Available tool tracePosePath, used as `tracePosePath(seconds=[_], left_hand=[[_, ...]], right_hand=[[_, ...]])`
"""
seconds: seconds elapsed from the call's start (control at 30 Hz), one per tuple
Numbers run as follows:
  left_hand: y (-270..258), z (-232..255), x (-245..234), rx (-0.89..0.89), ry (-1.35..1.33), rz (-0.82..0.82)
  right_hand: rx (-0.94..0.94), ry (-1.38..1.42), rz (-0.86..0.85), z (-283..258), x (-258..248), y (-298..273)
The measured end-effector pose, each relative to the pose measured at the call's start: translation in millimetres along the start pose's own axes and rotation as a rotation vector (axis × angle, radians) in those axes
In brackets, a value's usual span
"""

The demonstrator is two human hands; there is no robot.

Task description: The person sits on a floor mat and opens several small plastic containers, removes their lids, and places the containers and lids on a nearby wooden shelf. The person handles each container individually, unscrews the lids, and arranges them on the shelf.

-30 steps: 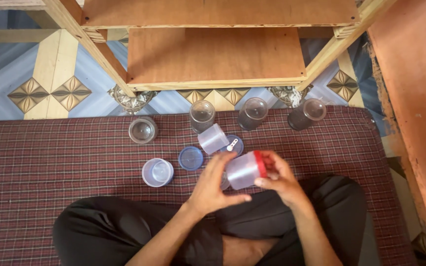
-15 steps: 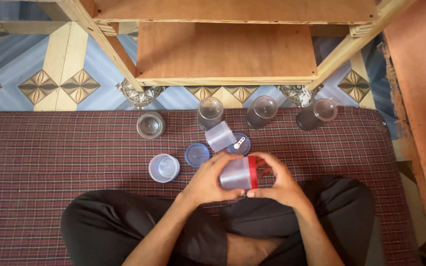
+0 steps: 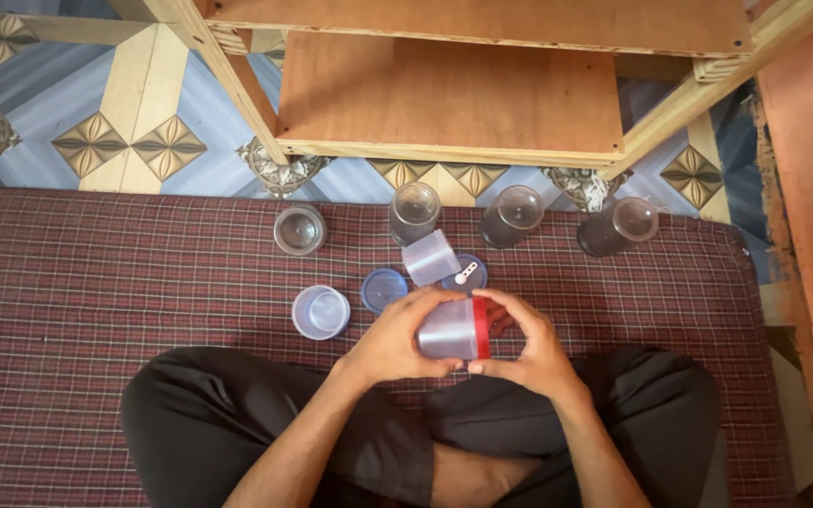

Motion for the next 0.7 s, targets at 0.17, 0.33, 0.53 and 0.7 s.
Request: tracePosePath(seconds=[0.17,0.33,0.53,0.7], left_hand=[[-2,2,5,0.081,0.296,0.056],[-2,1,11,0.081,0.376,0.052],[2,0,10,0.068,0.304,0.059],[2,1,8,0.074,0.179,0.125]], right_hand=[[0.063,0.043,0.016,21,7,2],[0.357,0.168,0.068,48,16,-3],[0.203,0.107,0.070,30,10,4],[-0.126,0.119,0.001,-8,-2,6]])
Point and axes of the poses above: each hand's wrist, its own y-axis towards the middle knuckle, its own x-axis out of the palm, z = x × y, the point moved 1 cm from there along y, towards the middle knuckle, and after that the axes turned 2 degrees about x, right-handed, at the moved point
